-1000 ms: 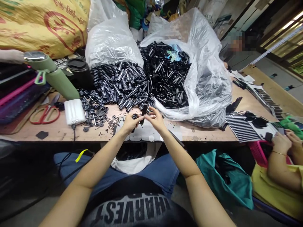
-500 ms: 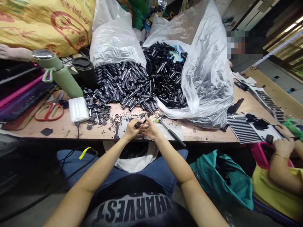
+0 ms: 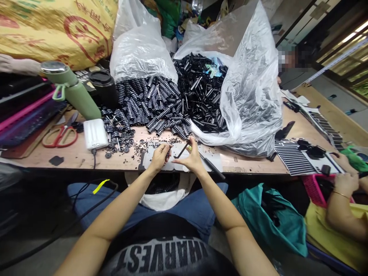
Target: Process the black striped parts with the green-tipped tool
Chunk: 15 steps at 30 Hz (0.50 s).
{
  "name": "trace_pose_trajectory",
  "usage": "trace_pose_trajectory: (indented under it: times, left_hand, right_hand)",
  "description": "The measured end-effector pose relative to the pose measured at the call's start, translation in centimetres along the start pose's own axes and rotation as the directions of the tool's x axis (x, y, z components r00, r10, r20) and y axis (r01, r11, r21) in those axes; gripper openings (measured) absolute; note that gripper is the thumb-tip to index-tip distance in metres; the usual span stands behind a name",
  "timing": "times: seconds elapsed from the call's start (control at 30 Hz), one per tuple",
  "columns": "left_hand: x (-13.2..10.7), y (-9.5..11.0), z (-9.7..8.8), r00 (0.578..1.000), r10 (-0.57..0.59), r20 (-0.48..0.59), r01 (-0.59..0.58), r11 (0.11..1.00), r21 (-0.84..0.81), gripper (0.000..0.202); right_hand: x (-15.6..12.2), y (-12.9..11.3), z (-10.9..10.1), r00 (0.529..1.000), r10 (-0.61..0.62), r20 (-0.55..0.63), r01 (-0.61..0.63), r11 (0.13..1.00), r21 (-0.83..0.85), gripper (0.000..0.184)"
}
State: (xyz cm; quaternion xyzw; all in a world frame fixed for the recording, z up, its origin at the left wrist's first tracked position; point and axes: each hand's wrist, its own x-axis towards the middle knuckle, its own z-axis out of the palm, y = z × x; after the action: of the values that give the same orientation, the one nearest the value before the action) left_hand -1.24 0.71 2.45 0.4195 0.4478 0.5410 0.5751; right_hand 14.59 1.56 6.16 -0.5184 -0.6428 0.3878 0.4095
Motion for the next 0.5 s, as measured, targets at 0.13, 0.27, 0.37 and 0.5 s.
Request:
trace_pose_trajectory:
  times: [0.13,0.27,0.37,0.5]
  left_hand:
    - [-0.1,1.5,1.2,0.985,-0.171,-0.002,0.17,0.981,-0.093,0.061]
    - [-0.1,1.7,2.0,0.971,-0.225,-0.078,0.206,0.957,-0.204,0.048]
    - [-0.3,1.9,2.4,0.966,-0.249,-0.068,0.223,0.938,-0.264,0.039]
    - [-0.6,2.4,2.9,0.954,-0.298,-0.031,0.28,0.925,-0.256,0.04]
  right_hand:
    - [-1.3,-1.2,-0.9,0.935,-0.243,0.258,0.309,0.915,-0.258,0.129]
    - [-1.7,-1.6,-0.6,0.878,-0.304,0.37,0.422,0.856,-0.298,0.126]
    - [-1.6,-1.5,-0.3,0.859,-0.334,0.389,0.454,0.847,-0.275,0.123]
    - [-1.5,-1.1,-0.4,0.847,-0.333,0.415,0.46,0.85,-0.255,0.125]
